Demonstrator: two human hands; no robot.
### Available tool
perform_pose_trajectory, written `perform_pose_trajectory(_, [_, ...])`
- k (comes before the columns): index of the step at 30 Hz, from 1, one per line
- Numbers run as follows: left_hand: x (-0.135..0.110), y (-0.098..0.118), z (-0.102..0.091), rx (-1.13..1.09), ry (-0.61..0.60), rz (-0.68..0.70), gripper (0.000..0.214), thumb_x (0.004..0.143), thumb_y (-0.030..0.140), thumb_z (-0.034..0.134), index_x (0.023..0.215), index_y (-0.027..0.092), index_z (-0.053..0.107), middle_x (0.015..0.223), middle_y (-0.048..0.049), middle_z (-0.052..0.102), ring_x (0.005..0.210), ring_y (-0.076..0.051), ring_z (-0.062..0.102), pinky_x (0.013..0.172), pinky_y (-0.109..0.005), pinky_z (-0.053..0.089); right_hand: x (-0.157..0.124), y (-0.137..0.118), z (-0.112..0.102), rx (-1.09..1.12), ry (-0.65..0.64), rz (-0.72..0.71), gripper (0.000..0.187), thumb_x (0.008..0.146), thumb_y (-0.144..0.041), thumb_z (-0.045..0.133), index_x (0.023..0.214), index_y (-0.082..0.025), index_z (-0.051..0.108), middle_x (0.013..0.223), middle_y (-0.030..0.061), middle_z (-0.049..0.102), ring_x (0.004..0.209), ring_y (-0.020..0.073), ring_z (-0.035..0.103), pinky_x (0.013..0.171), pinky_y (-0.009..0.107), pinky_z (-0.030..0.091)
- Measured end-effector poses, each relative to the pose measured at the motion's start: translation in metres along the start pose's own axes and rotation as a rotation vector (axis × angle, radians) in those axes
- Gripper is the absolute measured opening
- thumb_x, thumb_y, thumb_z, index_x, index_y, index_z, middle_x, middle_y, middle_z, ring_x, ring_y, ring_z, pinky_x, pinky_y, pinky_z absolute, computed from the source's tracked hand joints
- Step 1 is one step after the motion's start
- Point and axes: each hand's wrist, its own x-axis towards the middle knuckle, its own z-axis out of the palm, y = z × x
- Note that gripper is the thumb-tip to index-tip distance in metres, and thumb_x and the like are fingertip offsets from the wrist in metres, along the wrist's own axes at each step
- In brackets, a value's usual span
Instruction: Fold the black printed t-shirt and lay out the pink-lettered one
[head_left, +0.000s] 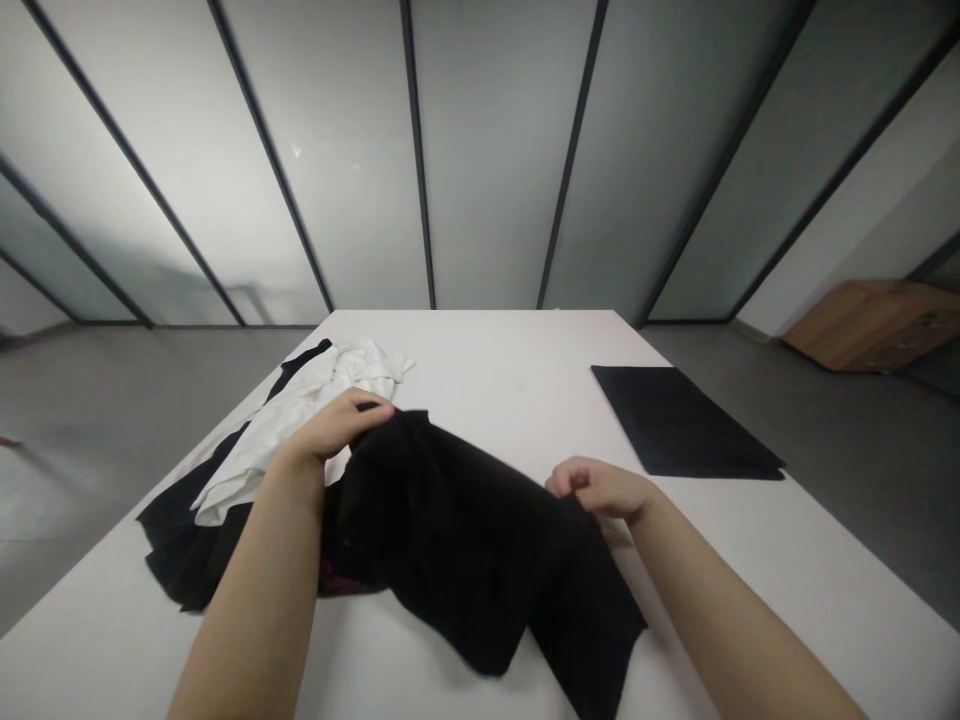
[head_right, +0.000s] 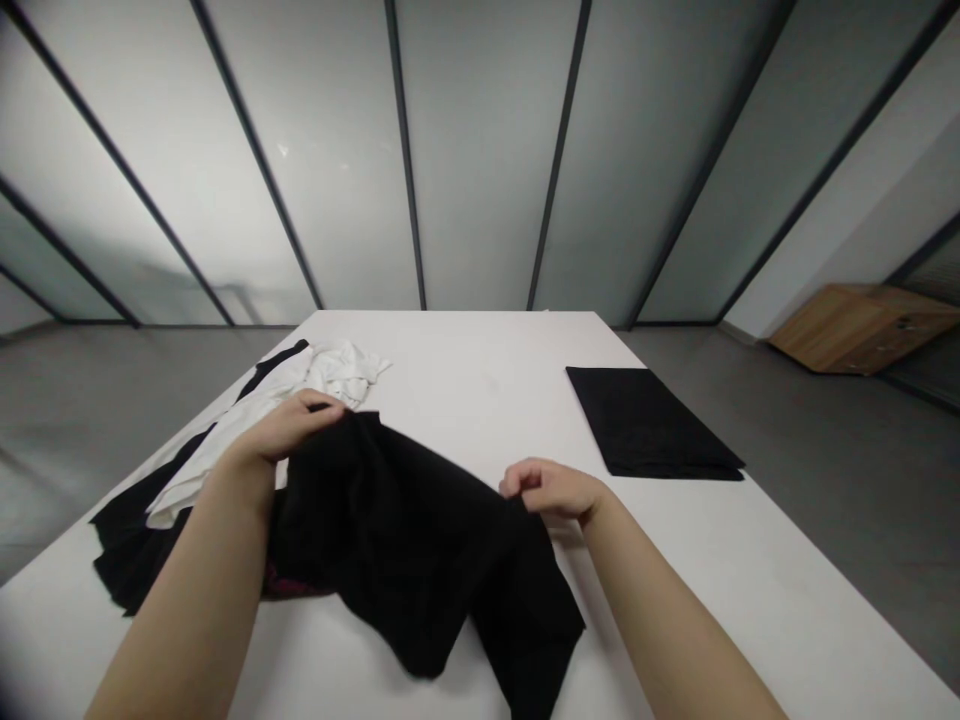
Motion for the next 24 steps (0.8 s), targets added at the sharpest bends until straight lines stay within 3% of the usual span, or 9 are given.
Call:
perform_pose_trajectory(2, [0.012, -0.009, 0.002, -0.164, 0.359, 0.048, 0.039, 0.067, 0.056, 0.080, 0.074, 0.018, 0.073, 0.065, -0.0024, 0.068, 0.064, -0.020, 0.062, 0.056, -0.028, 0.048, 0.007, 0.005, -0.018, 0.251, 0.438, -0.266, 0.028, 0.080, -0.046, 0.086, 0.082, -0.024, 0.068, 0.079, -0.0018, 0.073, 0.071, 0.0179, 0.068, 0.068, 0.029, 0.058])
perform_pose_trajectory(3, [0.017, -0.014, 0.004, -0.218, 0.494, 0.056, 0.039, 0.068, 0.056, 0.078, 0.075, 0.018, 0.071, 0.064, -0.0016, 0.066, 0.063, -0.020, 0.061, 0.055, -0.027, 0.046, 0.011, 0.007, -0.026, 0.358, 0.597, -0.337, 0.026, 0.086, -0.048, 0.080, 0.084, -0.026, 0.066, 0.079, -0.0017, 0.074, 0.074, 0.0194, 0.070, 0.073, 0.031, 0.060])
perform_pose_trajectory(5, [0.025, -0.025, 0.010, -0.220, 0.578, 0.008, 0.038, 0.068, 0.056, 0.075, 0.075, 0.019, 0.069, 0.061, -0.0005, 0.064, 0.062, -0.019, 0.058, 0.053, -0.027, 0.043, 0.019, 0.009, -0.036, 0.533, 0.710, -0.325, 0.028, 0.097, -0.052, 0.066, 0.085, -0.027, 0.063, 0.078, -0.0005, 0.074, 0.075, 0.0210, 0.073, 0.078, 0.036, 0.062])
perform_pose_trajectory(9, [0.029, -0.041, 0.024, 0.024, 0.213, -0.194, 0.031, 0.071, 0.049, 0.073, 0.072, 0.019, 0.069, 0.069, -0.0046, 0.070, 0.065, -0.020, 0.061, 0.052, -0.027, 0.042, 0.024, 0.008, -0.029, 0.685, 0.549, -0.093, 0.048, 0.107, -0.064, 0.039, 0.101, -0.024, 0.065, 0.091, 0.0067, 0.079, 0.086, 0.0245, 0.077, 0.083, 0.047, 0.064])
perform_pose_trajectory(11, [0.029, -0.044, 0.033, 0.088, 0.075, -0.251, 0.030, 0.074, 0.049, 0.071, 0.077, 0.019, 0.070, 0.081, -0.0077, 0.075, 0.066, -0.020, 0.063, 0.052, -0.027, 0.042, 0.026, 0.006, -0.017, 0.702, 0.521, -0.047, 0.042, 0.110, -0.057, 0.040, 0.113, -0.023, 0.065, 0.098, 0.0078, 0.080, 0.097, 0.0245, 0.078, 0.090, 0.048, 0.064])
perform_pose_trajectory(14, [0.031, -0.046, 0.047, 0.141, 0.080, -0.270, 0.040, 0.078, 0.057, 0.070, 0.091, 0.019, 0.071, 0.093, -0.0109, 0.078, 0.073, -0.023, 0.067, 0.054, -0.029, 0.045, 0.032, 0.008, -0.004, 0.716, 0.536, 0.010, 0.022, 0.109, -0.039, 0.052, 0.111, -0.022, 0.066, 0.093, 0.0060, 0.079, 0.095, 0.0220, 0.078, 0.093, 0.044, 0.064])
perform_pose_trajectory(18, [0.035, -0.050, 0.061, 0.262, 0.136, -0.171, 0.050, 0.072, 0.063, 0.077, 0.096, 0.019, 0.070, 0.086, -0.0095, 0.077, 0.083, -0.028, 0.071, 0.066, -0.033, 0.049, 0.039, 0.020, -0.006, 0.711, 0.601, 0.004, 0.008, 0.101, -0.022, 0.066, 0.094, -0.021, 0.064, 0.077, 0.0023, 0.074, 0.078, 0.0181, 0.076, 0.092, 0.041, 0.066])
perform_pose_trajectory(21, [0.037, -0.055, 0.067, 0.336, 0.081, -0.099, 0.039, 0.072, 0.058, 0.078, 0.083, 0.022, 0.067, 0.065, -0.0017, 0.065, 0.069, -0.024, 0.066, 0.063, -0.033, 0.046, 0.039, 0.025, -0.017, 0.732, 0.668, -0.006, 0.022, 0.097, -0.013, 0.064, 0.080, -0.024, 0.056, 0.061, -0.0037, 0.062, 0.061, 0.0147, 0.067, 0.089, 0.041, 0.067])
perform_pose_trajectory(24, [0.038, -0.055, 0.064, 0.278, 0.018, -0.052, 0.036, 0.073, 0.052, 0.076, 0.064, 0.023, 0.057, 0.055, 0.0026, 0.052, 0.061, -0.020, 0.059, 0.060, -0.030, 0.044, 0.034, 0.022, -0.032, 0.817, 0.728, -0.064, 0.018, 0.099, -0.018, 0.054, 0.083, -0.025, 0.057, 0.061, -0.0017, 0.061, 0.062, 0.0176, 0.066, 0.084, 0.042, 0.068])
